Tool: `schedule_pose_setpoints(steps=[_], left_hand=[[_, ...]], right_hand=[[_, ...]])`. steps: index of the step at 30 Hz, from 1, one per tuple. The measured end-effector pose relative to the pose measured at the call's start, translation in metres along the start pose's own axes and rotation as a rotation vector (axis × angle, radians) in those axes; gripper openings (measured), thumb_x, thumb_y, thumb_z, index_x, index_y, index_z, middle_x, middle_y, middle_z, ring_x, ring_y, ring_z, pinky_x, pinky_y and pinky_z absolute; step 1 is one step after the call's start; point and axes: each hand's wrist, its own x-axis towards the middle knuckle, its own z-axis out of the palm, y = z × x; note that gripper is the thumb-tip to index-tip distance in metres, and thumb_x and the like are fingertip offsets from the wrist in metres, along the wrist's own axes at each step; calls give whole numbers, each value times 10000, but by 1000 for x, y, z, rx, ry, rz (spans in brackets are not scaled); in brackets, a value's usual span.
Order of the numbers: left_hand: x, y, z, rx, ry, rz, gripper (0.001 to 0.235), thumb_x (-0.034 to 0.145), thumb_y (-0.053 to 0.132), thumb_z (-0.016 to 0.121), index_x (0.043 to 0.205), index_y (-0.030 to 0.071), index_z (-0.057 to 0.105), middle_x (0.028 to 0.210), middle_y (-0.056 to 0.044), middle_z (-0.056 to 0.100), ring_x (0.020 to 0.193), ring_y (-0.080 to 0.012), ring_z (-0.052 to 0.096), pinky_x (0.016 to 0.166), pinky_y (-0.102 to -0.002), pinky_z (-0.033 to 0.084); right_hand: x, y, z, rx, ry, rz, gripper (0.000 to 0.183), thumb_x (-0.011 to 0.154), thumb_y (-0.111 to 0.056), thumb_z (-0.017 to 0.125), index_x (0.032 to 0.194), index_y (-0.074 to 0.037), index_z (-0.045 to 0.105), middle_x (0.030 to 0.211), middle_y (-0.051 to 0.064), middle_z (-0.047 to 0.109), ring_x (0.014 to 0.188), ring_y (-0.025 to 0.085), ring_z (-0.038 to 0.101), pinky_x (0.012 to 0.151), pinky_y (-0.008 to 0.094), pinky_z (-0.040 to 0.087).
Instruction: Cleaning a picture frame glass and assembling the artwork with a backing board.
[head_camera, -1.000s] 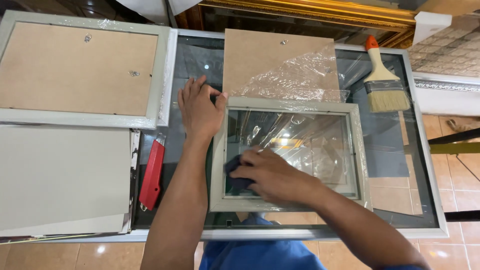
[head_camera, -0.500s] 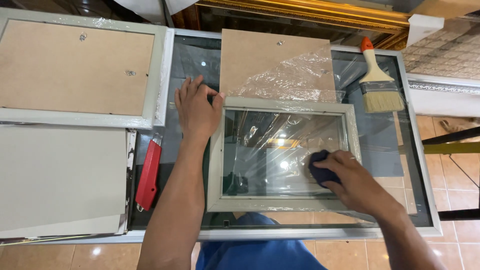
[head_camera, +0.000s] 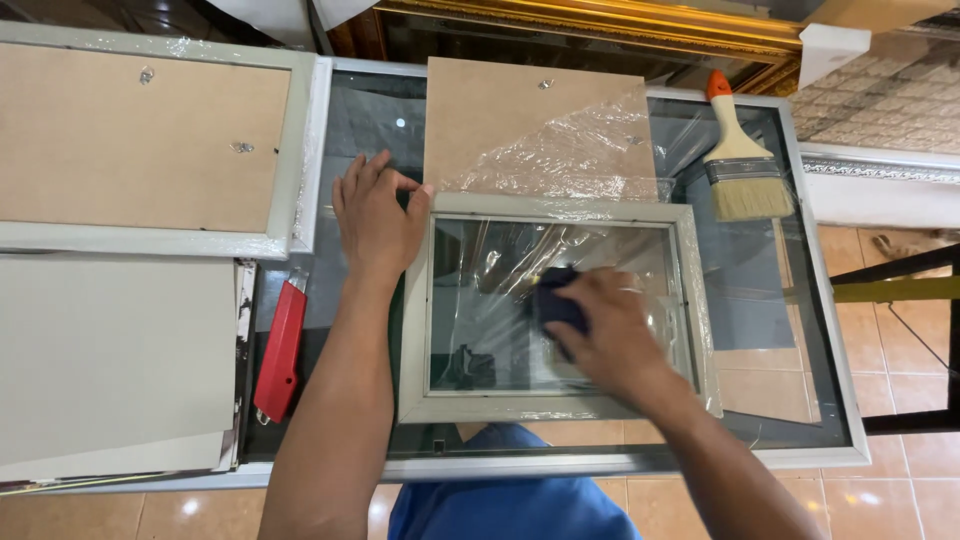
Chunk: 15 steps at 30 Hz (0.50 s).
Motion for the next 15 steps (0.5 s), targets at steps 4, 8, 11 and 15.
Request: schedule_pose_setpoints(steps=[4,8,11,15], left_hand=[[-1,0,2,0,30,6,243,938,446,732,959,210,679,1477,-48,580,1467,-300,394,1231,-551,162],[1,2,2,-10,32,-2,253,936,468,726,963,221,680,1475,-34,578,1474,-285,382,1240,-545,154],[-1,2,0,-18,14,-4,264,944,480,709,975,220,677,1483,-40,572,1479,-290,376,1241,-548,149],[-2,5,-6,-28,0,6,294,956,493,692,990,201,683,1489,-65,573,1481,-307,378,1236,-557,136]], right_hand=[[-34,84,-7,-216,271,146,377,742,-363,893,1059,-212,755,1122,32,640,1075,322,613,917,439,496],[-7,26,9,-239,311,181,386,812,-316,825,1101,-87,708,1080,136,648,1037,394,629,858,466,507],[28,-50,33,-156,207,65,397,829,-268,774,1124,-26,664,1097,222,631,1066,479,599,854,522,503],[69,-106,53,16,126,-163,398,861,-204,731,1159,12,580,1118,217,524,1086,520,520,861,524,478]])
